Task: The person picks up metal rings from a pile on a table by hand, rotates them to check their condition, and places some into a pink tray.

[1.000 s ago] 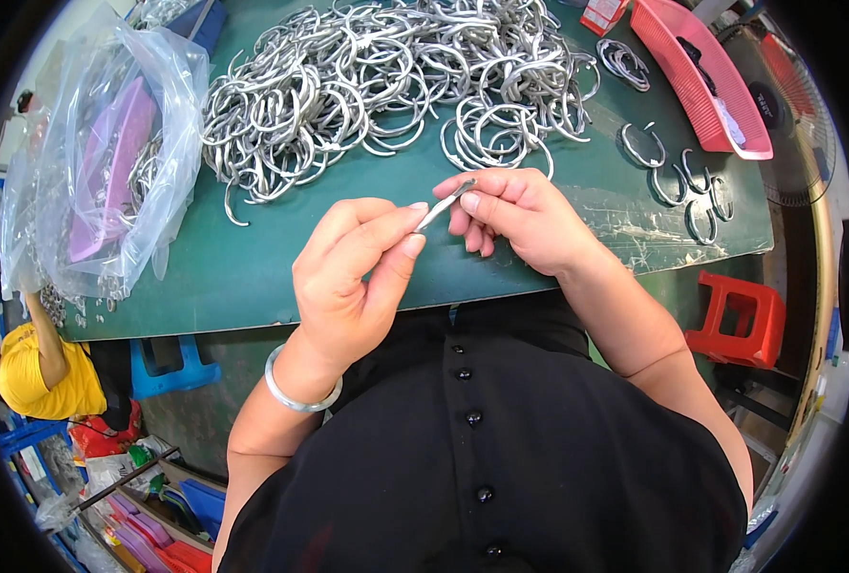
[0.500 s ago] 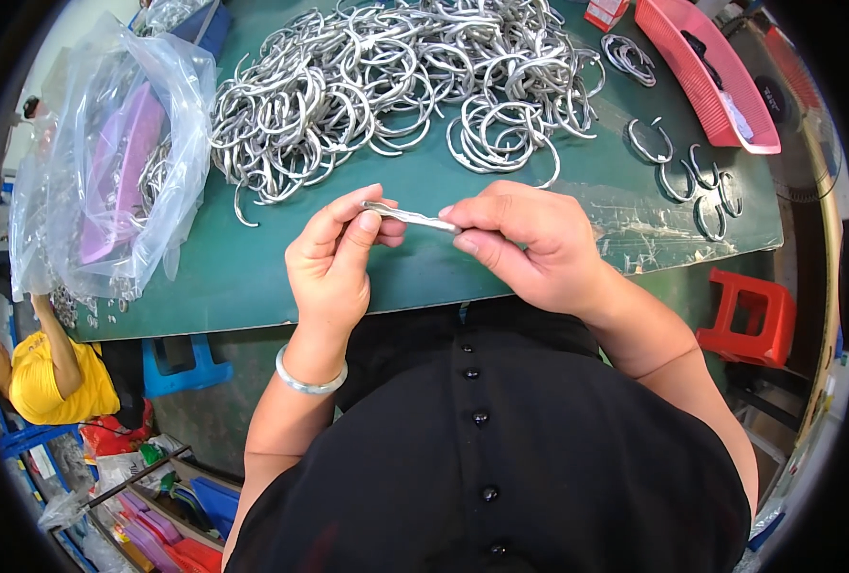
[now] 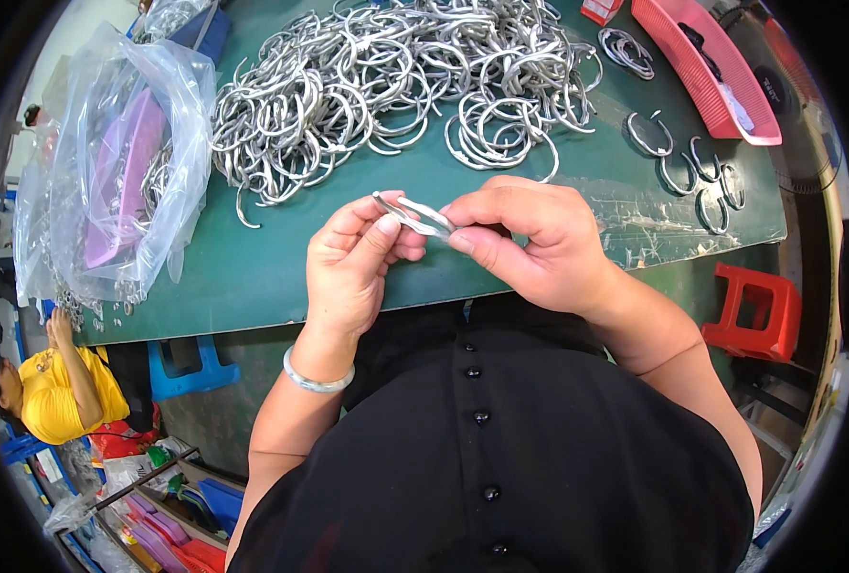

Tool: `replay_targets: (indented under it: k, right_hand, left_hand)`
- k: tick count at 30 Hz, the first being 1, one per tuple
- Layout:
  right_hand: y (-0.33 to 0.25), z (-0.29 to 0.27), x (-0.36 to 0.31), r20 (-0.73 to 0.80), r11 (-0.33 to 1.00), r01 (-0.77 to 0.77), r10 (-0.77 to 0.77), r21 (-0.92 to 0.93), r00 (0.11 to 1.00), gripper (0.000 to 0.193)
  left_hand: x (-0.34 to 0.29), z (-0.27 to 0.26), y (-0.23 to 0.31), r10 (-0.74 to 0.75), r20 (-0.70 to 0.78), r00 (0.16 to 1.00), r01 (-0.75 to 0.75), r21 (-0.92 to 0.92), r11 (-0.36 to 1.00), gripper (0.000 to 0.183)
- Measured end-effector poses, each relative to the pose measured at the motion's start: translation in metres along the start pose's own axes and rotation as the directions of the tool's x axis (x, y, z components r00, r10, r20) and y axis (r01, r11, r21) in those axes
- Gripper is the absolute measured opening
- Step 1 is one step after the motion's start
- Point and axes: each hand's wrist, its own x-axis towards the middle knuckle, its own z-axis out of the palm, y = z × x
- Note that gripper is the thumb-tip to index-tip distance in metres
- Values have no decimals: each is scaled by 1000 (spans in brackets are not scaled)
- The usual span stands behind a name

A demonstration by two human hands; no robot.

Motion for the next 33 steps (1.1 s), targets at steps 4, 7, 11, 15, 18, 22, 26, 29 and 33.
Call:
replay_targets:
  k: [4,7,11,15,18,22,26,29,33]
  right_hand:
    - [9,-4,-4,-6,971,96,-99,-218,995,18]
    - [17,-4,-10,-14,981,54,-58,-189,998,19]
    - [20,-4,-13,-35,983,31,-38,-183,999,16]
    - [23,-4,-15,-41,984,38,-46,-174,998,18]
    - [24,-2,-17,-73,991,0,-9,-134,997,22]
    - [23,0,-19,-122,997,-80,79,1,989,32]
    - [26,0,-21,-96,997,-76,74,-11,993,35]
    - [27,0,-21,-95,997,-73,74,10,993,34]
    - [25,2,-20,-90,997,-81,81,0,993,33]
  left_hand:
    - [3,-2,-4,392,-8,920,-380,230,896,19]
    - [3,-2,-1,641,137,756,-630,421,653,20]
    - [-1,-2,-1,706,244,665,-701,528,479,23]
    - [-2,-1,-1,714,268,647,-713,544,442,25]
    - [-2,-1,-1,714,272,645,-713,549,435,25]
    - [-1,-2,-1,722,282,632,-715,571,403,26]
    - [-1,-3,-1,733,302,609,-726,585,362,28]
    - [-1,-3,-1,735,298,610,-723,588,362,28]
    - [0,-5,2,742,337,580,-738,603,303,28]
